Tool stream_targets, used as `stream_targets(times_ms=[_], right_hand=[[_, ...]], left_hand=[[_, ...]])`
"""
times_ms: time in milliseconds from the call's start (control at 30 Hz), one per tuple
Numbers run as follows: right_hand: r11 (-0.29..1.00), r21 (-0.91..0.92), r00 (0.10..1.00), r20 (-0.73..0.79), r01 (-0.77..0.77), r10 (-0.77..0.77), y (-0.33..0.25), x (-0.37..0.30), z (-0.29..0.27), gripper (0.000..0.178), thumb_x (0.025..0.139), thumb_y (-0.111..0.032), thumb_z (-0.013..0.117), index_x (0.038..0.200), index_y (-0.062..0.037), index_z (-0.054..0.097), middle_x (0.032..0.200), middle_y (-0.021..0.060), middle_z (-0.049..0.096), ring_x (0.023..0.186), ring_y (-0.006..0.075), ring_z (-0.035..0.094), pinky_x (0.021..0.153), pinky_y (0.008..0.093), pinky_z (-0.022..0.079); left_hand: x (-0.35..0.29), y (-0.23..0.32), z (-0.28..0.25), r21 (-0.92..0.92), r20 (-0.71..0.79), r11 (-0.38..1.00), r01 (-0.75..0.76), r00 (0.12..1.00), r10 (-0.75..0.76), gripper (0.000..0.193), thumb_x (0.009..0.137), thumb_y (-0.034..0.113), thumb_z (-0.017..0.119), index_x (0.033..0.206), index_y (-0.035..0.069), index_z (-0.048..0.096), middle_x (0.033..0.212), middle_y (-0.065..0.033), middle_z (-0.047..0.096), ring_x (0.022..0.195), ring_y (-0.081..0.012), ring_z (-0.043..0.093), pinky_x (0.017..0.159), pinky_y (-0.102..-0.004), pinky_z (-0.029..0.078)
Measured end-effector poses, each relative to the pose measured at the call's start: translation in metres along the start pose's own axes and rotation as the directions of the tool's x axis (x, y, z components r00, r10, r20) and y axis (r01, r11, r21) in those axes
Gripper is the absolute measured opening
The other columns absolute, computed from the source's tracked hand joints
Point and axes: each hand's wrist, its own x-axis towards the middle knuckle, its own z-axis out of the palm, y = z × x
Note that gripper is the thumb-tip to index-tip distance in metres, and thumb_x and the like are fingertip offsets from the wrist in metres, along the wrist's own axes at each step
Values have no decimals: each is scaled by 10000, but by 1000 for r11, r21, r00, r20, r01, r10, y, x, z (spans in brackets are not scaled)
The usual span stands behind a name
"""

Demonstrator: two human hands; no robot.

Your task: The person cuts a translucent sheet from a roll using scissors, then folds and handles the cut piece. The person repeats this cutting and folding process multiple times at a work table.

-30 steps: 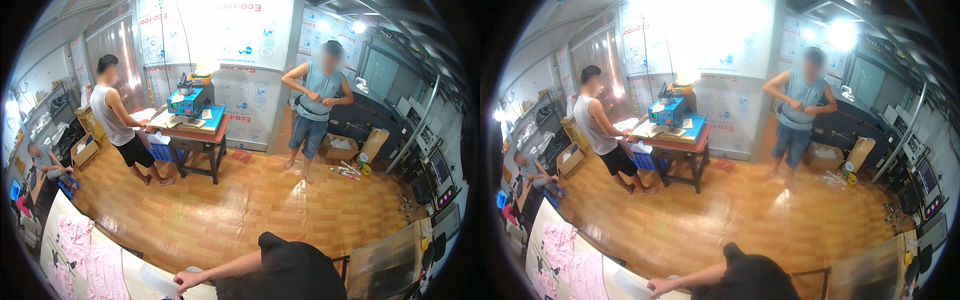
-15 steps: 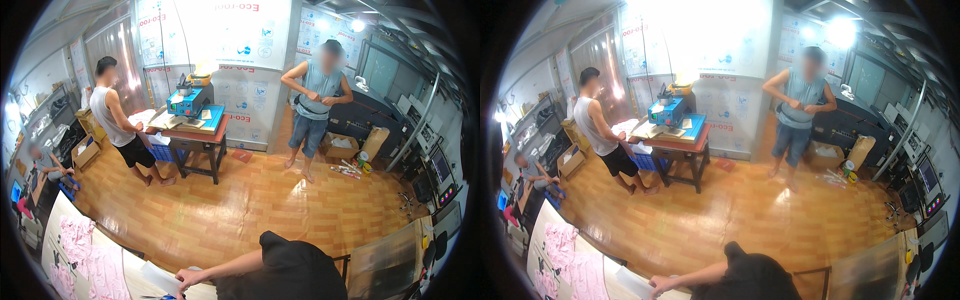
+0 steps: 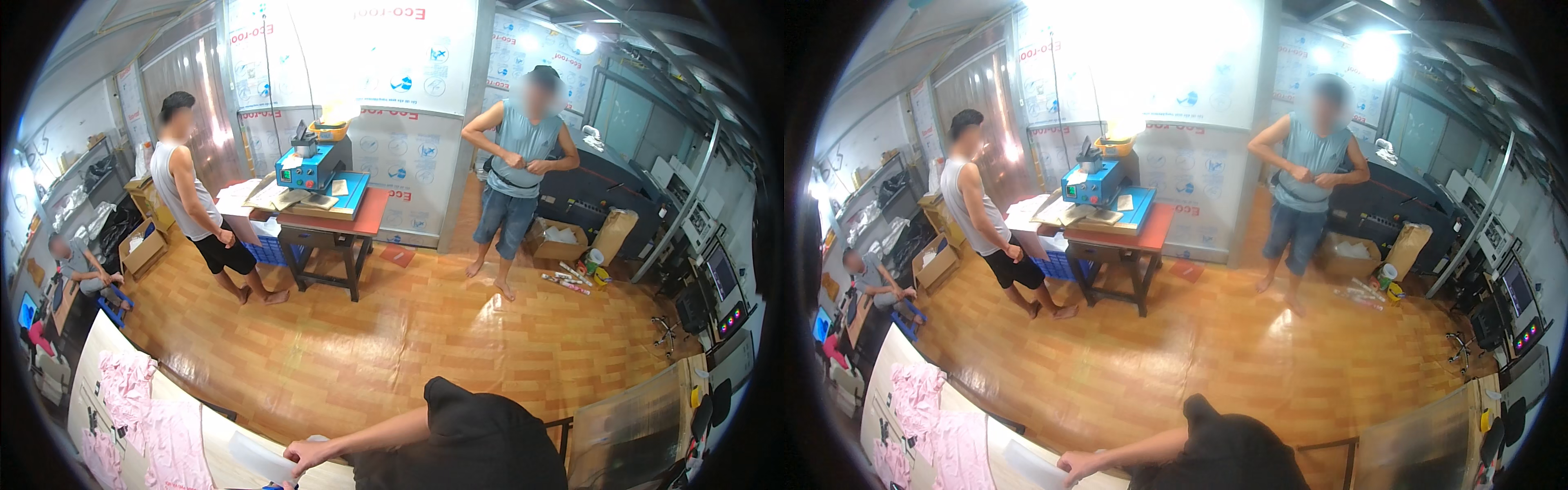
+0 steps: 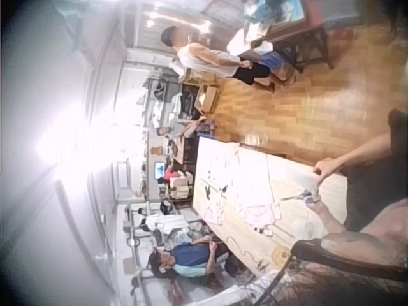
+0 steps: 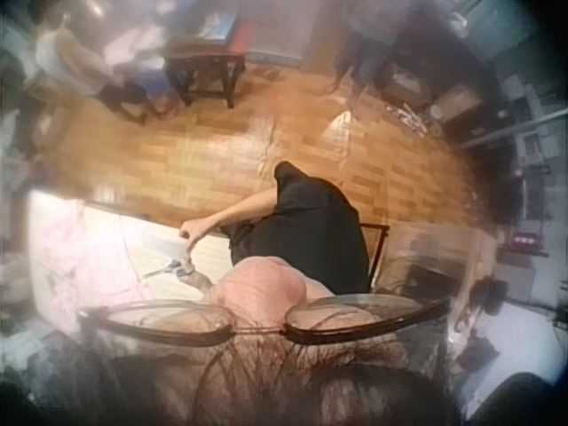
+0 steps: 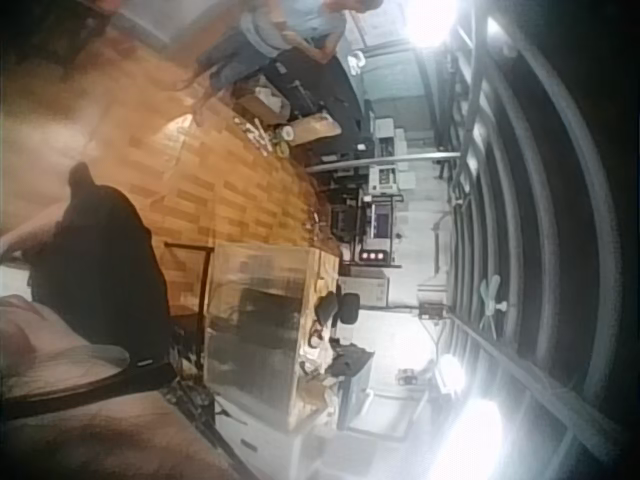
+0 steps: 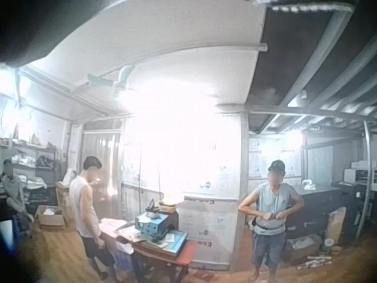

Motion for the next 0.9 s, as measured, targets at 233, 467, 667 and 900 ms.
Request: stream_targets(times_ms=[233,467,667,900], right_hand=[[999,18,998,-55,40,-39,4,3,6,298,805,-251,791,888,24,712,797,70,731,708,145,678,619,321,527],[1000,-8,1000,-24,4,-4,19,13,5,318,817,-245,848,956,27,760,801,66,755,735,133,711,655,308,563],[1000,-20,997,-75,-3,2,60,29,5,325,851,-275,871,951,21,783,806,63,739,760,119,675,682,318,528],[997,41,994,88,-67,64,35,27,8,358,897,-228,852,1123,41,780,976,96,783,896,140,719,825,311,559]], left_hand=[[4,-14,-16,-10,-23,1000,-14,1000,14,410,989,160,762,1336,13,600,1156,-70,688,997,-171,678,831,-318,577],[8,-86,-61,-125,-110,989,-75,992,62,438,978,144,779,1352,25,583,1148,-61,691,988,-161,691,816,-297,586],[-5,-20,-33,-109,-87,994,-20,996,10,231,969,87,790,1144,-12,676,1016,-59,741,877,-148,711,791,-312,593],[-11,-22,-44,-74,-101,997,-3,995,-5,196,946,117,811,1050,-16,711,892,-62,767,749,-107,693,663,-259,545]])
